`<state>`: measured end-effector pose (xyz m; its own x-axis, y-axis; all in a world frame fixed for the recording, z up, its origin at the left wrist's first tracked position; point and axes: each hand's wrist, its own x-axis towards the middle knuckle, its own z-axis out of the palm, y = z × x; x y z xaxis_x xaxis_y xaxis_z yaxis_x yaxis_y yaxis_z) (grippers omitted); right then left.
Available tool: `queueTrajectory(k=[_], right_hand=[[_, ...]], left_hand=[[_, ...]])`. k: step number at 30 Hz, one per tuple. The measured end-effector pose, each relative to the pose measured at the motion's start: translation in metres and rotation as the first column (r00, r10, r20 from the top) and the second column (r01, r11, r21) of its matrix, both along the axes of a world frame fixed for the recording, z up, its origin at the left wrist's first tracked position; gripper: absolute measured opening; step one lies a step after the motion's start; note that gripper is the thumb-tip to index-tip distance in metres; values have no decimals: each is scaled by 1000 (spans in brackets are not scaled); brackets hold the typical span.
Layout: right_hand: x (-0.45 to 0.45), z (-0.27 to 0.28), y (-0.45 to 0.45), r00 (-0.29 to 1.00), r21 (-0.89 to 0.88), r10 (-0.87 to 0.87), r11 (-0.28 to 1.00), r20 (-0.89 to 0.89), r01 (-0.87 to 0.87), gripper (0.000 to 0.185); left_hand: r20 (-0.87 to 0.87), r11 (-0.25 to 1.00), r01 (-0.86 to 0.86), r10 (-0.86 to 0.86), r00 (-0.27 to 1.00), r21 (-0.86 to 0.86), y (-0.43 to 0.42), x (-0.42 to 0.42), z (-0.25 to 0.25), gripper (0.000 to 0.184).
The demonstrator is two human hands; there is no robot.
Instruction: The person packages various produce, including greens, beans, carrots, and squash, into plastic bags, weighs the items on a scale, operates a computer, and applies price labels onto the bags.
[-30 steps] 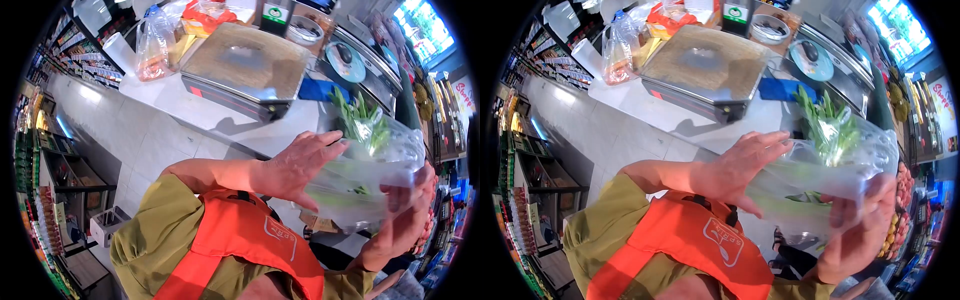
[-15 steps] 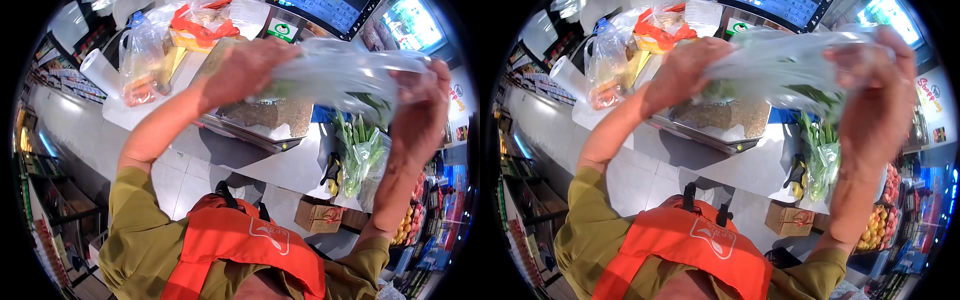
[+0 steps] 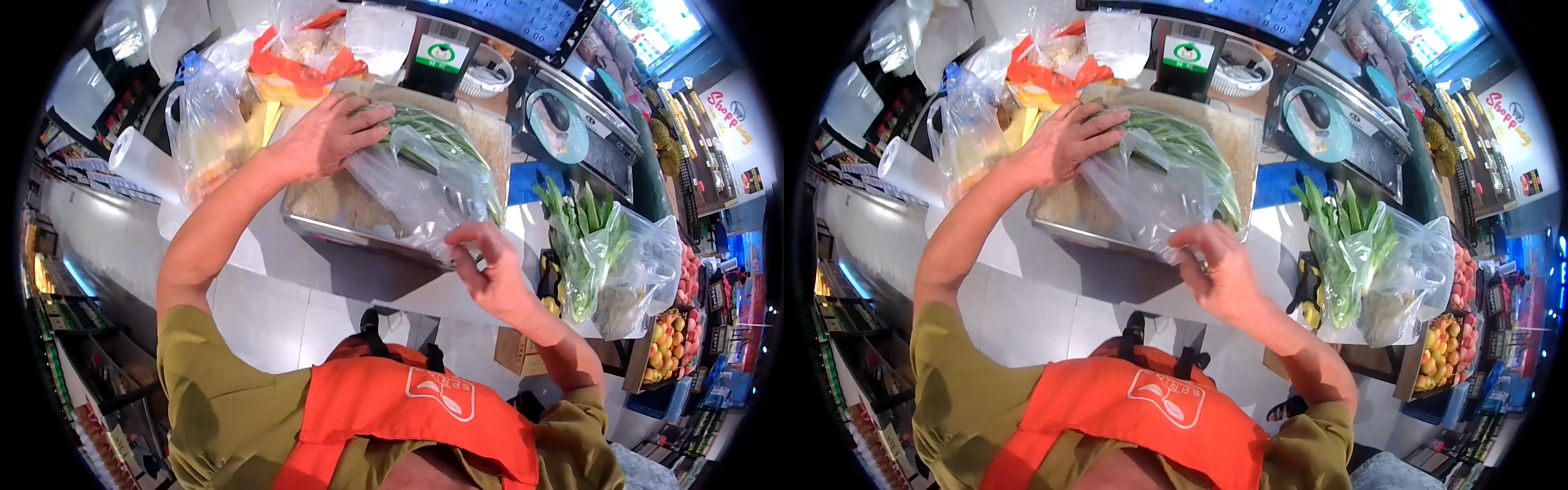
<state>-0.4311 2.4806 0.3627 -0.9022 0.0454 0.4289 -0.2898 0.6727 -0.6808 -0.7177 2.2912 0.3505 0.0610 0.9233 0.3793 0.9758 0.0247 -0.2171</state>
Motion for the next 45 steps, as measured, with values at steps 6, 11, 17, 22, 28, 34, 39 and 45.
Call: queueTrajectory(k=[6,11,17,22,28,34,39,45], right_hand=[[11,18,-6,1000,163,10,987,4,-11,22],[46,34,0,987,14,-98,995,124,97,24],[72,33,19,968,-164,-221,957,116,238,20],[73,12,28,955,-382,-225,879,192,284,18],[63,2,32,951,-443,-242,843,194,305,19],[61,0,36,943,-476,-255,816,214,329,19],[71,6,40,930,-519,-262,774,256,361,17],[102,11,83,819,-352,-436,750,374,560,15]], left_hand=[[48,994,-61,66,997,-87,-5,6,34,91],[166,997,15,-2,986,-74,-6,6,47,94],[97,967,78,-56,994,-242,-4,19,20,89],[-9,972,19,-21,1000,-233,-10,35,19,91],[76,995,78,-73,994,-57,-16,36,22,100],[116,986,169,-169,979,14,-22,38,26,106],[144,978,194,-203,968,76,-29,41,21,107],[245,991,115,-127,961,65,-47,51,36,101]])
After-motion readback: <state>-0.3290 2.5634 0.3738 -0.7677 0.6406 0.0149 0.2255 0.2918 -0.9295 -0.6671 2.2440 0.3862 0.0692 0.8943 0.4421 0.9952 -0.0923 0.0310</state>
